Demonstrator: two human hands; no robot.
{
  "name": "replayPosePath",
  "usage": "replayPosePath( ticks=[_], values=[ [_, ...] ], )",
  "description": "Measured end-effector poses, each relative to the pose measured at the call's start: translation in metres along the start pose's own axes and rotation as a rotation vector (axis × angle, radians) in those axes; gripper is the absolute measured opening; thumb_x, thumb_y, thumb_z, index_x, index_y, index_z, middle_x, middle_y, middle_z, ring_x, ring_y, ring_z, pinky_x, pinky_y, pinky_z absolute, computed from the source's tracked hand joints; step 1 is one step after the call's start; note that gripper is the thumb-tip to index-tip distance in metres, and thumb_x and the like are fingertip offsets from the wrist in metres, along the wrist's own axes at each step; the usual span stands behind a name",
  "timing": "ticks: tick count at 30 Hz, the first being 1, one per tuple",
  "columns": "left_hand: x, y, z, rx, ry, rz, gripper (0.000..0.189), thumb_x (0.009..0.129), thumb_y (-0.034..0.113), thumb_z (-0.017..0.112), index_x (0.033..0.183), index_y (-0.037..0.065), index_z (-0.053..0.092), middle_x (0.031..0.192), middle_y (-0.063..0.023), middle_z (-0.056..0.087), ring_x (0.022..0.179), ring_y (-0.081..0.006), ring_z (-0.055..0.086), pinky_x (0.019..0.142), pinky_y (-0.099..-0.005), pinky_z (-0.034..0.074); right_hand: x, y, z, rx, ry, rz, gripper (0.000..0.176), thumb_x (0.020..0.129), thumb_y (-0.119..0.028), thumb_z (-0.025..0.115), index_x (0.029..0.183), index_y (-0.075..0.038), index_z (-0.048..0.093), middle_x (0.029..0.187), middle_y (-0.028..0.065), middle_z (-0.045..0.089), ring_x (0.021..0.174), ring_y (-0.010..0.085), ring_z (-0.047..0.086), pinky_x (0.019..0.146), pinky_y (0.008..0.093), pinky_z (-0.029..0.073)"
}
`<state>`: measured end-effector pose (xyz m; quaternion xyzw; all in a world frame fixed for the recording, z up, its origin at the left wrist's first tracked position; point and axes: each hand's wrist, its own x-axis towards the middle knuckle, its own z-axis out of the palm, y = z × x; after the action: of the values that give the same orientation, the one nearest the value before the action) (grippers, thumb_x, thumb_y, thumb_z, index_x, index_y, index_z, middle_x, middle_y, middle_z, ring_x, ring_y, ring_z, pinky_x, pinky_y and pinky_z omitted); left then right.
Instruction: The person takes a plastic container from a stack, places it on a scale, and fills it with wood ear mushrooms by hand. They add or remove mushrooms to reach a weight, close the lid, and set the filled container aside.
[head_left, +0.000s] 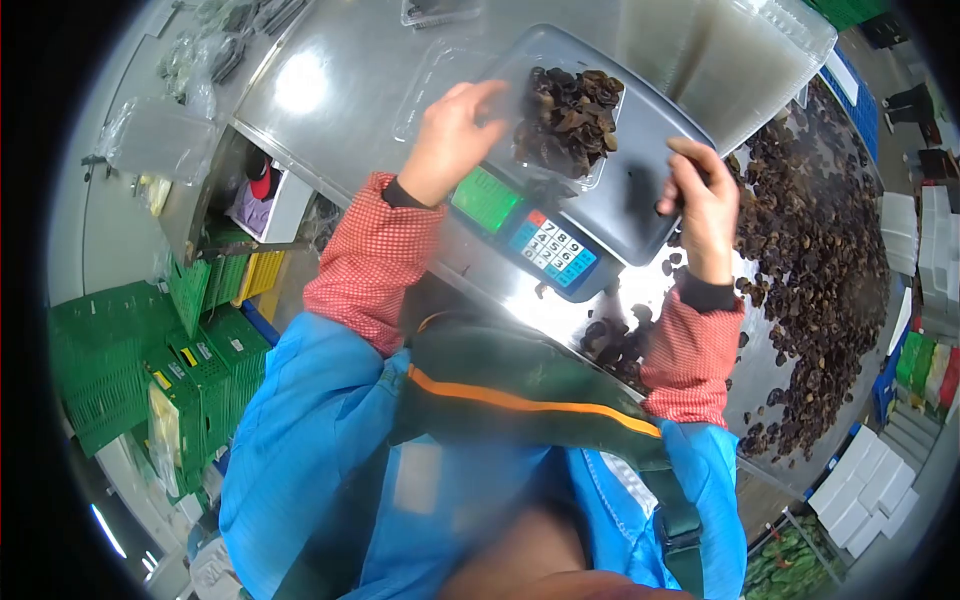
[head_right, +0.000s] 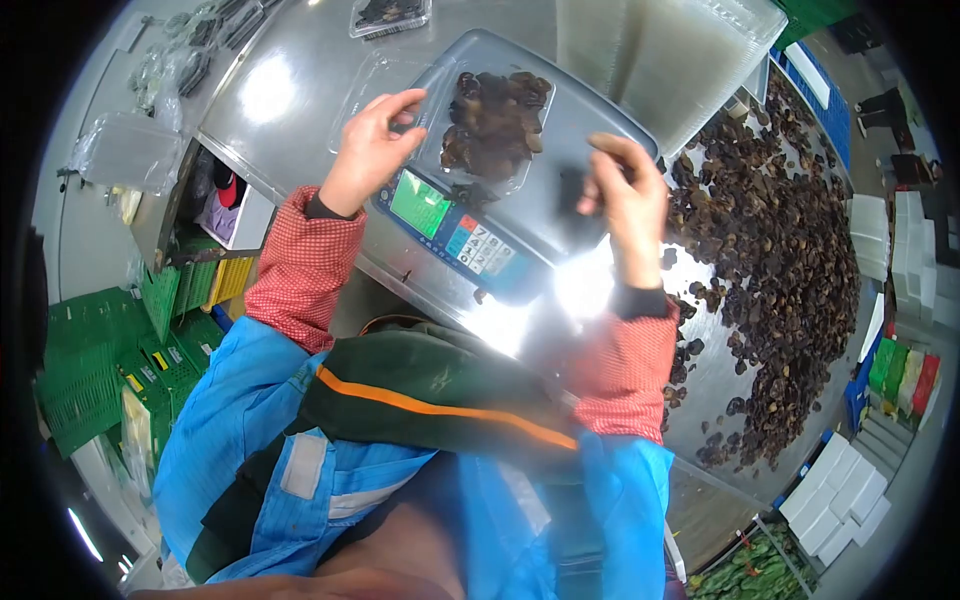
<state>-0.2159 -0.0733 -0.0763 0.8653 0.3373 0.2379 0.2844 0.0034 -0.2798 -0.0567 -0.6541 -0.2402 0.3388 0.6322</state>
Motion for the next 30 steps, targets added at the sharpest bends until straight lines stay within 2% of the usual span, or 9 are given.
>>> replayPosePath(
  ticks=[2,4,5,8,14,18,26,28,30],
  values=[
    [-0.004,-0.017,-0.003,-0.083,0.026,-0.053,0.043,0.081,0.008,0.07,0.124,0.01,0.064,0.106,-0.0065,0.064,0.09,-0.0156,0.064,0.075,-0.0266,0.055,-0.004,0.017,-0.039,-0.075,0.049,0.048,0.029,0.092,-0.014,0.064,0.118,0.0,0.062,0.085,0.0069,0.061,0.061,0.0143,0.06,0.056,0.0281,0.051],
    [-0.009,-0.031,-0.003,-0.145,0.06,-0.086,0.043,0.081,0.007,0.071,0.124,0.011,0.064,0.106,-0.0054,0.064,0.088,-0.0138,0.062,0.074,-0.0251,0.054,-0.012,0.036,-0.061,-1.149,0.222,-0.338,0.043,0.086,-0.021,0.071,0.124,-0.004,0.06,0.099,0.0136,0.062,0.079,0.026,0.066,0.069,0.0357,0.054],
    [-0.013,-0.03,-0.006,-0.119,0.074,-0.088,0.043,0.081,0.006,0.071,0.123,0.013,0.065,0.106,-0.0039,0.063,0.087,-0.0122,0.06,0.074,-0.0233,0.052,-0.024,0.018,-0.049,-1.25,0.241,-0.05,0.055,0.08,-0.026,0.076,0.129,-0.008,0.058,0.113,0.0164,0.058,0.097,0.0336,0.064,0.081,0.0395,0.053],
    [-0.022,-0.023,-0.006,-0.029,0.053,0.027,0.042,0.081,0.007,0.072,0.122,0.013,0.065,0.107,-0.0036,0.062,0.088,-0.012,0.06,0.073,-0.0239,0.051,-0.02,0.028,-0.04,-1.196,0.188,-0.468,0.056,0.08,-0.027,0.076,0.13,-0.011,0.057,0.112,0.014,0.058,0.094,0.0311,0.064,0.079,0.0386,0.053],
    [-0.023,-0.011,0.028,0.085,0.064,0.287,0.025,0.083,0.016,0.071,0.108,0.013,0.07,0.112,-0.0045,0.062,0.094,-0.0208,0.061,0.079,-0.032,0.051,-0.004,0.006,0.051,-1.007,-0.084,-0.448,0.055,0.079,-0.03,0.076,0.129,-0.016,0.057,0.113,0.0124,0.058,0.086,0.0331,0.065,0.073,0.0419,0.053],
    [-0.012,-0.018,0.039,0.05,0.067,0.369,0.016,0.084,0.017,0.069,0.099,0.013,0.072,0.115,-0.0066,0.061,0.094,-0.0217,0.061,0.08,-0.0333,0.051,0.011,0.027,0.058,-0.882,-0.059,-0.504,0.033,0.082,-0.02,0.07,0.113,-0.01,0.061,0.101,0.0142,0.063,0.09,0.034,0.065,0.075,0.0434,0.052],
    [-0.006,-0.002,0.047,-0.167,0.136,0.298,0.015,0.08,0.017,0.075,0.088,0.007,0.069,0.096,-0.0047,0.061,0.078,-0.0183,0.057,0.068,-0.0319,0.048,-0.03,0.027,-0.052,-0.161,0.118,-0.097,0.024,0.089,-0.01,0.068,0.11,-0.003,0.059,0.093,0.0028,0.062,0.073,0.0078,0.061,0.059,0.0214,0.048],
    [-0.021,0.003,0.044,-0.095,0.126,0.276,0.019,0.077,0.02,0.077,0.085,0.006,0.068,0.089,-0.0042,0.059,0.077,-0.0195,0.056,0.066,-0.0325,0.047,-0.047,0.027,-0.089,-0.201,0.23,-0.017,0.028,0.09,-0.009,0.066,0.116,-0.003,0.057,0.095,0.0041,0.062,0.073,0.0085,0.061,0.06,0.0211,0.049],
    [-0.036,0.011,0.04,0.055,0.062,0.269,0.023,0.075,0.024,0.08,0.083,0.007,0.067,0.082,-0.0039,0.057,0.077,-0.021,0.056,0.065,-0.0331,0.047,-0.057,0.03,-0.107,-0.967,0.297,0.1,0.048,0.087,-0.019,0.069,0.131,-0.008,0.055,0.103,0.0111,0.065,0.084,0.0225,0.067,0.074,0.0323,0.054]
  ],
)
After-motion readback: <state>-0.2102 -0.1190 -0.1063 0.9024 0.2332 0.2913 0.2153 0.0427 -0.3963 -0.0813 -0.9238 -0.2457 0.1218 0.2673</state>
